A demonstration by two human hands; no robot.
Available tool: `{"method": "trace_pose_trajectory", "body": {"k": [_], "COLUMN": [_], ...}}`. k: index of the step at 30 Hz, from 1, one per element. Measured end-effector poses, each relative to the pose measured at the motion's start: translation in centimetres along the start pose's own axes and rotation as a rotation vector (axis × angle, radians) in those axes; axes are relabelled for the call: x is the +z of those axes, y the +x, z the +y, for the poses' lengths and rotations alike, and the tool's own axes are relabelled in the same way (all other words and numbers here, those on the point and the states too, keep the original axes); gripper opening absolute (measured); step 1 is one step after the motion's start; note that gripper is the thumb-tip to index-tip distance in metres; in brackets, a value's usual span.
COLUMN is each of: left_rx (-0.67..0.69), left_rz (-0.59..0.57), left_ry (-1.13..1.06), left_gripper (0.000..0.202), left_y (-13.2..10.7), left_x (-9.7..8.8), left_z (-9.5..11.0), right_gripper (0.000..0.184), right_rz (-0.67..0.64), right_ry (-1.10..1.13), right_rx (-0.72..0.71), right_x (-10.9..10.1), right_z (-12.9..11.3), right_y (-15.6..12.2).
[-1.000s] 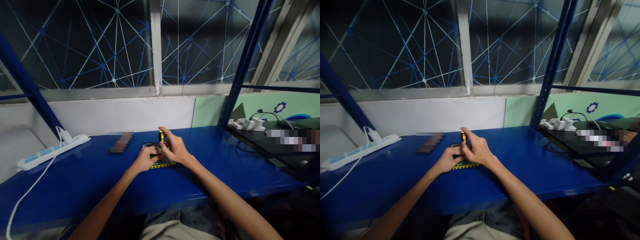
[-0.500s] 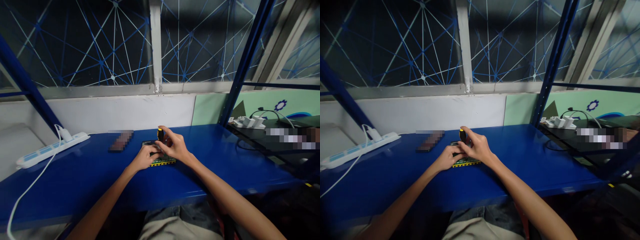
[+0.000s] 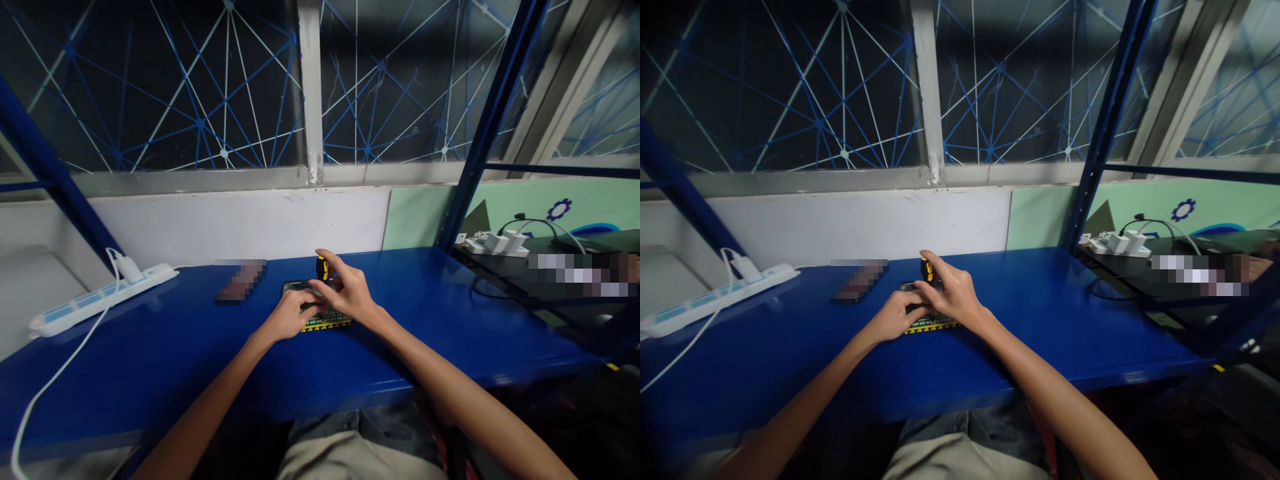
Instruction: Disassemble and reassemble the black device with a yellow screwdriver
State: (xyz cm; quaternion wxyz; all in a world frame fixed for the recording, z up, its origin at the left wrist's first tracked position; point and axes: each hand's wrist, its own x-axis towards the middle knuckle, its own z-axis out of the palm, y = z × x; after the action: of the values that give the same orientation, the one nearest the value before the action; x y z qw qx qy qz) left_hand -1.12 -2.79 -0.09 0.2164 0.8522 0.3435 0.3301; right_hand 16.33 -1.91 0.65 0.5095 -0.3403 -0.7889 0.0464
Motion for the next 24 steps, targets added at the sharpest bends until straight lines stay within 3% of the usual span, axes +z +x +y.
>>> {"method": "trace_pose_trajectory", "body": {"k": [4, 7, 11, 14, 18, 24], "left_rx": [0.042, 0.095, 0.133, 0.135, 0.136, 0.121], "left_rz": [-0.001, 0.0, 0.004, -0.058, -0.067, -0.054], "left_ry": [0.017, 0.081, 0.26, 0.372, 0.421, 0.43], "left_gripper": [0.015, 0.018, 0.041, 0.047, 0.051, 0.046], "left_y": [-0.1, -0.1, -0.3, -0.4, -0.5, -0.4], "left_x": [-0.1, -0.2, -0.1, 0.2, 0.3, 0.3], "left_z": [-0.1, -0.2, -0.4, -0.6, -0.7, -0.7], "right_gripper": [0.052, 0.052, 0.052, 0.05, 0.049, 0.046], "right_rz": [0.025, 0.115, 0.356, 0.436, 0.456, 0.209], "right_ry": [0.004, 0.059, 0.072, -0.004, -0.125, -0.16], "right_rx": [-0.005, 0.062, 0.21, 0.231, 0.263, 0.3], "right_x": [0.3, 0.0, -2.0, -4.2, -6.1, -5.7], "right_z": [0.0, 0.0, 1.6, 4.0, 6.9, 7.8], "right_y": [-0.1, 0.3, 1.3, 1.9, 2.2, 2.0]}}
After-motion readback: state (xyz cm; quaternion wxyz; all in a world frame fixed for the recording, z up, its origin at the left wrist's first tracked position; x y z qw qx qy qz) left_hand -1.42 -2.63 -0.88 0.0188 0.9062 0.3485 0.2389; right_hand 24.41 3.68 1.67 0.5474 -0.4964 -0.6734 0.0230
